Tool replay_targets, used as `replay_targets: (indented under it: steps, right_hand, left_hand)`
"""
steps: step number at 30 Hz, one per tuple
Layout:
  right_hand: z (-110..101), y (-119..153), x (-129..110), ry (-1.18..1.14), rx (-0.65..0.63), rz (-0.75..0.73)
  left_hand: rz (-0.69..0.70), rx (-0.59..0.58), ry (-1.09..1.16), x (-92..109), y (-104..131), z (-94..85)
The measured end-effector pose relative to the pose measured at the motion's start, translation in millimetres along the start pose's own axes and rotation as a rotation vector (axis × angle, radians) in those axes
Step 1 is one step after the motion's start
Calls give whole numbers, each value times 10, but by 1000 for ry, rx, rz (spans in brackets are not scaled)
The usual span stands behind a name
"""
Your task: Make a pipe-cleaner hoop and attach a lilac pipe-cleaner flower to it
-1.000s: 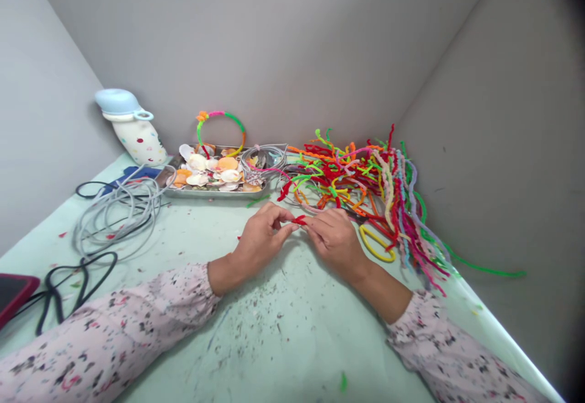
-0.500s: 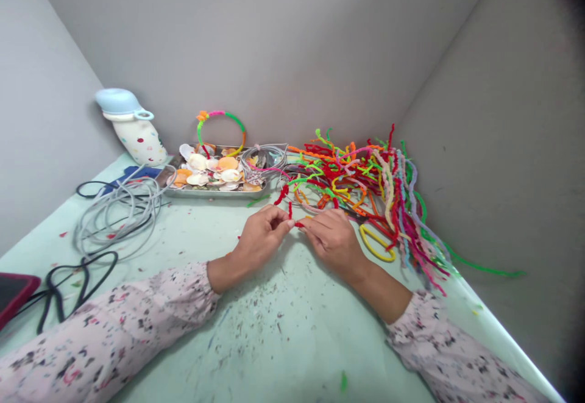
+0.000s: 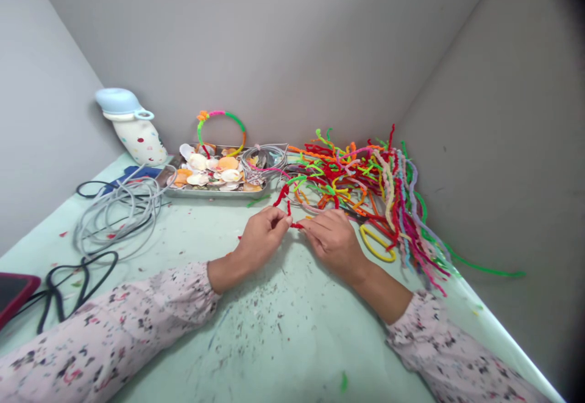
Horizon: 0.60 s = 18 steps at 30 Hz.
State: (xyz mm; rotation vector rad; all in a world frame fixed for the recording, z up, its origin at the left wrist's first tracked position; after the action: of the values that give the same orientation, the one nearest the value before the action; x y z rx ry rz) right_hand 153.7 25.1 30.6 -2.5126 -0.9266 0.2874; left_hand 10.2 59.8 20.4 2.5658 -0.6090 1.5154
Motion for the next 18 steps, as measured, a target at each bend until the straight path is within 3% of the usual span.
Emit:
replay_targets:
  steps: [8,18]
  right_hand:
    - [23,-1,39,-35,-2,24]
    - [17,-4,92,-68,11,93]
  left_hand:
    - [-14,-34,105,-53,-7,44]
    - [290,87,-153,152,100,-9]
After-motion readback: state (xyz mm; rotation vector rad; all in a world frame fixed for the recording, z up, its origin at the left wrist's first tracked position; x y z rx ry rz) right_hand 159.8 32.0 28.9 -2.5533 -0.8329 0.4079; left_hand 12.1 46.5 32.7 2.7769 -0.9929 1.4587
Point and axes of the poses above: each hand's wrist, its own y-axis away from the middle knuckle, its own z-axis out of the palm, x = y × z, the point moved 6 cm from there along -y, towards the middle knuckle, and after that the axes turned 12 degrees about -x, right-handed, at the moved point
